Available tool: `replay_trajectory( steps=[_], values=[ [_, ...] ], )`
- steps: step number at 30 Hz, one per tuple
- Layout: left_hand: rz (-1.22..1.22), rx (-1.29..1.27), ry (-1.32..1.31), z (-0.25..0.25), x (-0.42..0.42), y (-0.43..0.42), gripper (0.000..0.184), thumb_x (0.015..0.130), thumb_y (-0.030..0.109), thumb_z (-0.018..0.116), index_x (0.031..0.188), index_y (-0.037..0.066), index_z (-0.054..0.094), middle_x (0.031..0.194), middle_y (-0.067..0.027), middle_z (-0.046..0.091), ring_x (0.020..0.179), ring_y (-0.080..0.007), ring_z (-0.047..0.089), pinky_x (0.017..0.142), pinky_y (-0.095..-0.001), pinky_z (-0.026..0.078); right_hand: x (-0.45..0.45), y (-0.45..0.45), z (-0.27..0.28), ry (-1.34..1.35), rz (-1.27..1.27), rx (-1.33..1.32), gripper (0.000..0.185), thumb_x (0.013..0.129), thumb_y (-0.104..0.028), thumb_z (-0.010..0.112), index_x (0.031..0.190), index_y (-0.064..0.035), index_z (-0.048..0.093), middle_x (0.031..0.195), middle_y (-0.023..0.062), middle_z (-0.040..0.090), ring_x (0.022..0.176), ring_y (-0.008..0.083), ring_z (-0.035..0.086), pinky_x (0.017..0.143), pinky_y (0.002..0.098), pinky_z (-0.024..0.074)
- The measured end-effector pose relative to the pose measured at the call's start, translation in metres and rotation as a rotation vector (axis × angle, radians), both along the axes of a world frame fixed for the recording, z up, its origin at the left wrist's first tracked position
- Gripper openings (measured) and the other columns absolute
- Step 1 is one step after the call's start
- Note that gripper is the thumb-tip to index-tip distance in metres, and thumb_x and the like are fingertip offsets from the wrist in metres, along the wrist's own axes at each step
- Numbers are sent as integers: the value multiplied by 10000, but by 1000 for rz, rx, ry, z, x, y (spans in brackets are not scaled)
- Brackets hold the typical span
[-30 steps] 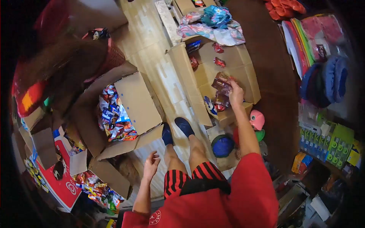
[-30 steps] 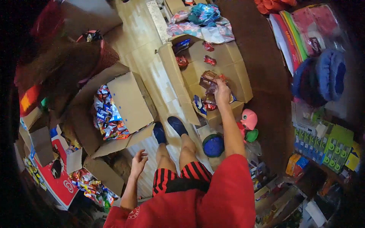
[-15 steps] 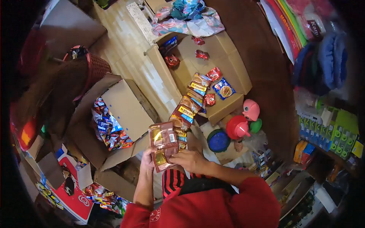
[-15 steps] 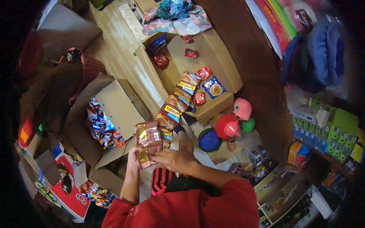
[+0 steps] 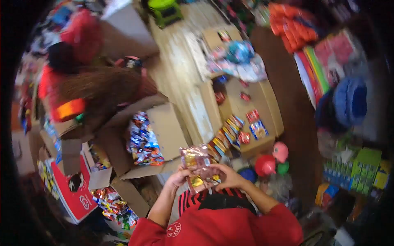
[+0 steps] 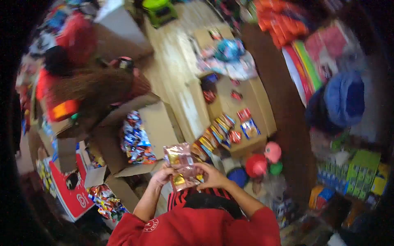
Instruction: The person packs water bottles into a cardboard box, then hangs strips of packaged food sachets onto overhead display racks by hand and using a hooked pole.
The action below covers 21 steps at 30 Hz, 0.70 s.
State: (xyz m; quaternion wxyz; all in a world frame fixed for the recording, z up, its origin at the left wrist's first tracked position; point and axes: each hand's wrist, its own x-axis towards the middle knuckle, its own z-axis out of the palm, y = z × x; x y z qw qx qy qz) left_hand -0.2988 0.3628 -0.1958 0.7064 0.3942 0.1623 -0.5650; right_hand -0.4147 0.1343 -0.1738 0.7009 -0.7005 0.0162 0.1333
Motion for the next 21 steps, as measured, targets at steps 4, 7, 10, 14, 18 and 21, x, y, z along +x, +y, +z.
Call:
replay_trajectory(
  steps=[4,7,10,14,18,21],
  values=[
    [53,-11,-135,83,13,-7,452,711,-40,517,1162,-23,536,1126,-112,592,1007,-211,588,912,-347,459,31,-6,56,137,-127,258,1000,577,-131,822,1384,-75,234,1077,74,513,832,123,498,710,270,454],
    [-65,-44,-396,120,17,-2,475,721,-14,531,1195,13,518,1106,-61,592,986,-160,568,885,-311,456,71,5,115,175,-168,319,858,645,36,709,1368,-23,251,1147,113,544,931,172,570,719,275,486],
    [14,-135,-525,138,8,0,493,757,0,498,1249,21,473,1181,-63,557,1054,-162,541,945,-320,411,113,25,153,78,14,216,676,655,79,671,1274,20,404,1129,119,584,986,194,586,790,291,499],
    [233,-107,-265,224,12,25,461,881,263,501,1282,51,421,1227,-75,521,1092,-194,520,955,-344,408,154,57,248,-163,-13,193,429,674,110,639,1087,19,567,1056,93,634,959,181,609,853,307,488],
    [37,-103,-628,262,9,55,513,907,380,464,1293,43,431,1314,-97,452,1183,-201,440,998,-356,353,171,77,303,-361,-6,316,401,654,121,604,1038,7,582,954,82,647,836,178,636,733,311,531],
    [-175,64,-899,252,3,76,526,904,403,468,1284,40,445,1278,-76,471,1119,-190,495,939,-362,411,163,97,356,-313,-146,445,370,643,102,619,992,-16,595,869,58,639,735,159,625,676,285,521]
  ],
)
